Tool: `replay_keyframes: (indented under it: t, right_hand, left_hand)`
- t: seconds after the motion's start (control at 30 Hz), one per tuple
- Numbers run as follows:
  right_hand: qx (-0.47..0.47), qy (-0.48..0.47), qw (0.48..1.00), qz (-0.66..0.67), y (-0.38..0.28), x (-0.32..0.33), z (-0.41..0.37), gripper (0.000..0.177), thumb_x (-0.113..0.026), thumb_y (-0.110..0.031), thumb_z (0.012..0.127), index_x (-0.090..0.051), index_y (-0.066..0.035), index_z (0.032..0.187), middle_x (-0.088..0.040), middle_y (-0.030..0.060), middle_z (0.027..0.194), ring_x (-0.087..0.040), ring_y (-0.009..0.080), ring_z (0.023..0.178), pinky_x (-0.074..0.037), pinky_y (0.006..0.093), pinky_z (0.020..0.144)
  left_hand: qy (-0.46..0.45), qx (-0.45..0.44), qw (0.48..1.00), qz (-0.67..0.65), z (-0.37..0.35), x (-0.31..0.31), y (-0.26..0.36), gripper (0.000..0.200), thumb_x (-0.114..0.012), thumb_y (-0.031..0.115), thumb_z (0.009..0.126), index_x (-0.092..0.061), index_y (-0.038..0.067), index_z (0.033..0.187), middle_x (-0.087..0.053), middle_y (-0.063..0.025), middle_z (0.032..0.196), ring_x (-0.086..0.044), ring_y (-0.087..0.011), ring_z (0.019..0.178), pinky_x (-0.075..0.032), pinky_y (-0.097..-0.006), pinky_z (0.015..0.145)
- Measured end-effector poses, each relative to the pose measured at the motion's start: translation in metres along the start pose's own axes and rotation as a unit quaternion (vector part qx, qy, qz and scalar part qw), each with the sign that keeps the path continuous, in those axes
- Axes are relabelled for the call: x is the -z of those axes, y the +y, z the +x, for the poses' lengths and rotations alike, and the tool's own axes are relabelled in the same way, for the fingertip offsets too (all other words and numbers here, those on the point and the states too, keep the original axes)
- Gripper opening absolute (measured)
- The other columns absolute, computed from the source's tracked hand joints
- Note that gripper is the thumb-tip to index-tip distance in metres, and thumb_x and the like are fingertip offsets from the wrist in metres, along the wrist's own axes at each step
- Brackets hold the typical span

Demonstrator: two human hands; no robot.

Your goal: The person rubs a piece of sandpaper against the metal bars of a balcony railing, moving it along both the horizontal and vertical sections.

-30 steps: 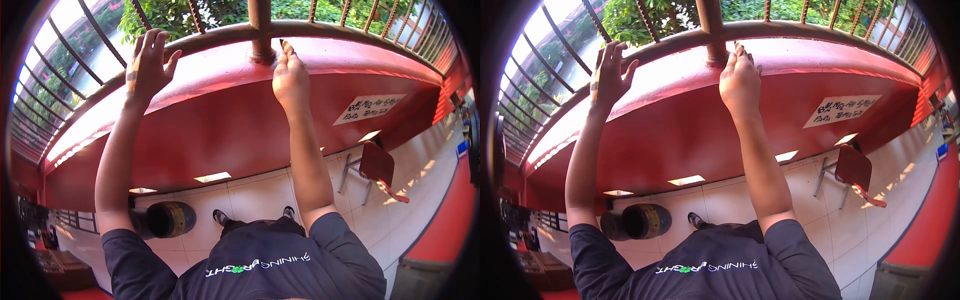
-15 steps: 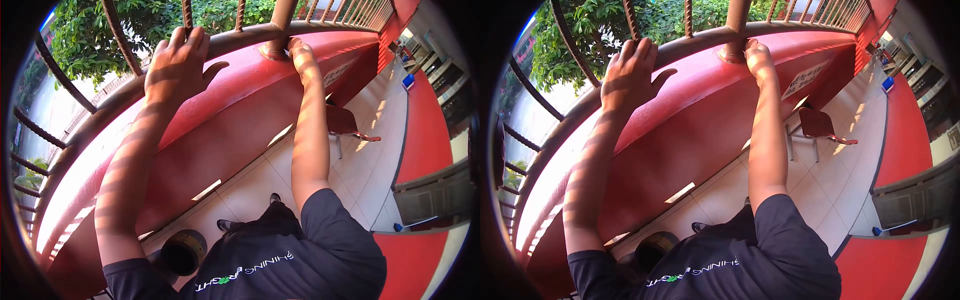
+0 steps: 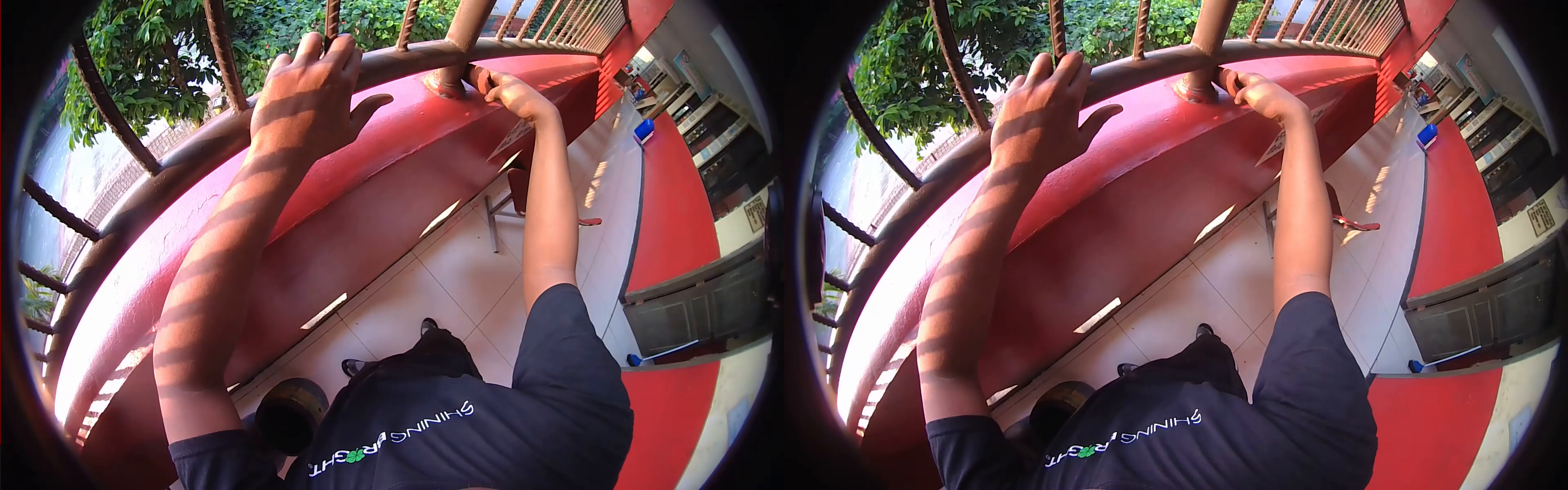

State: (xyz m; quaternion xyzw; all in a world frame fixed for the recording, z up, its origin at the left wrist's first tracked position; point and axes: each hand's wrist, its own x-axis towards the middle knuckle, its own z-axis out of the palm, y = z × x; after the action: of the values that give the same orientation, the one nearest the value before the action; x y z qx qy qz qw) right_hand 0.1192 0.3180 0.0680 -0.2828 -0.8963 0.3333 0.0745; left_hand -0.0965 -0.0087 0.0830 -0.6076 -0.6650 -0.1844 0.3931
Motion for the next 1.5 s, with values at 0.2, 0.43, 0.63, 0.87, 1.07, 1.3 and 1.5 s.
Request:
replay_keyframes:
  t: [0.2, 0.43, 0.63, 0.87, 1.07, 1.3, 1.5]
  right_hand:
    - [-0.052, 0.135, 0.988, -0.045, -0.037, -0.023, -0.003, 0.028, -0.065, -0.015, 0.079, -0.063, -0.002, 0.103, -0.065, 0.0093, 0.1, -0.058, 0.0219, 0.097, -0.043, 0.0328, 0.088]
    - [-0.036, 0.075, 0.997, -0.002, -0.028, -0.019, 0.009, 0.044, -0.057, -0.007, 0.085, -0.06, -0.001, 0.129, -0.065, 0.0057, 0.12, -0.056, 0.0156, 0.106, -0.04, 0.0268, 0.092]
    - [0.025, 0.068, 0.985, 0.155, 0.015, -0.016, 0.02, 0.042, -0.057, -0.012, 0.089, -0.059, -0.002, 0.13, -0.065, 0.0047, 0.122, -0.054, 0.0168, 0.113, -0.036, 0.0292, 0.102]
    - [0.032, 0.016, 0.989, 0.142, 0.019, -0.007, 0.017, 0.042, -0.054, -0.013, 0.095, -0.056, -0.002, 0.136, -0.06, 0.0048, 0.134, -0.05, 0.0166, 0.125, -0.031, 0.0317, 0.109]
    - [-0.056, 0.012, 0.996, 0.064, -0.023, -0.006, 0.0, 0.058, -0.049, 0.001, 0.086, -0.047, -0.003, 0.144, -0.057, 0.0052, 0.136, -0.047, 0.0142, 0.13, -0.028, 0.0259, 0.112]
    - [-0.008, 0.073, 0.987, 0.142, 0.009, -0.007, 0.007, 0.054, -0.045, 0.005, 0.091, -0.045, 0.002, 0.145, -0.051, 0.0128, 0.146, -0.044, 0.021, 0.138, -0.027, 0.0289, 0.116]
    - [0.018, -0.009, 0.989, 0.148, 0.002, -0.009, 0.02, 0.066, -0.04, 0.013, 0.081, -0.042, 0.002, 0.146, -0.048, 0.0117, 0.148, -0.044, 0.0181, 0.138, -0.029, 0.0282, 0.116]
  left_hand:
    - [0.01, -0.018, 1.0, 0.013, 0.003, 0.002, 0.002, 0.055, -0.065, 0.052, 0.089, -0.061, 0.001, 0.107, -0.056, -0.0069, 0.104, -0.055, -0.0263, 0.1, -0.053, -0.0415, 0.079]
    - [-0.009, -0.003, 0.999, 0.037, 0.005, 0.0, 0.006, 0.054, -0.066, 0.052, 0.088, -0.061, 0.001, 0.106, -0.056, -0.0074, 0.104, -0.055, -0.0253, 0.099, -0.053, -0.0403, 0.078]
    - [-0.001, -0.002, 0.998, 0.064, 0.006, -0.001, 0.008, 0.052, -0.065, 0.052, 0.088, -0.061, 0.002, 0.105, -0.056, -0.0071, 0.104, -0.056, -0.0246, 0.1, -0.053, -0.0401, 0.079]
    - [-0.017, -0.006, 0.998, 0.06, 0.005, 0.002, 0.008, 0.052, -0.065, 0.051, 0.088, -0.061, 0.003, 0.106, -0.055, -0.0071, 0.1, -0.057, -0.0247, 0.097, -0.054, -0.0401, 0.077]
    - [-0.013, -0.005, 0.998, 0.054, 0.006, 0.002, 0.008, 0.051, -0.064, 0.051, 0.089, -0.061, 0.002, 0.105, -0.056, -0.0071, 0.1, -0.057, -0.0244, 0.097, -0.054, -0.0395, 0.077]
    - [-0.029, 0.008, 0.998, 0.05, 0.006, 0.003, 0.007, 0.051, -0.064, 0.05, 0.09, -0.064, 0.002, 0.106, -0.056, -0.0068, 0.102, -0.056, -0.0246, 0.099, -0.053, -0.0392, 0.079]
    - [0.01, -0.021, 0.999, 0.049, -0.001, 0.005, 0.002, 0.047, -0.064, 0.047, 0.09, -0.064, 0.003, 0.106, -0.058, -0.0061, 0.106, -0.056, -0.0248, 0.102, -0.053, -0.0386, 0.079]
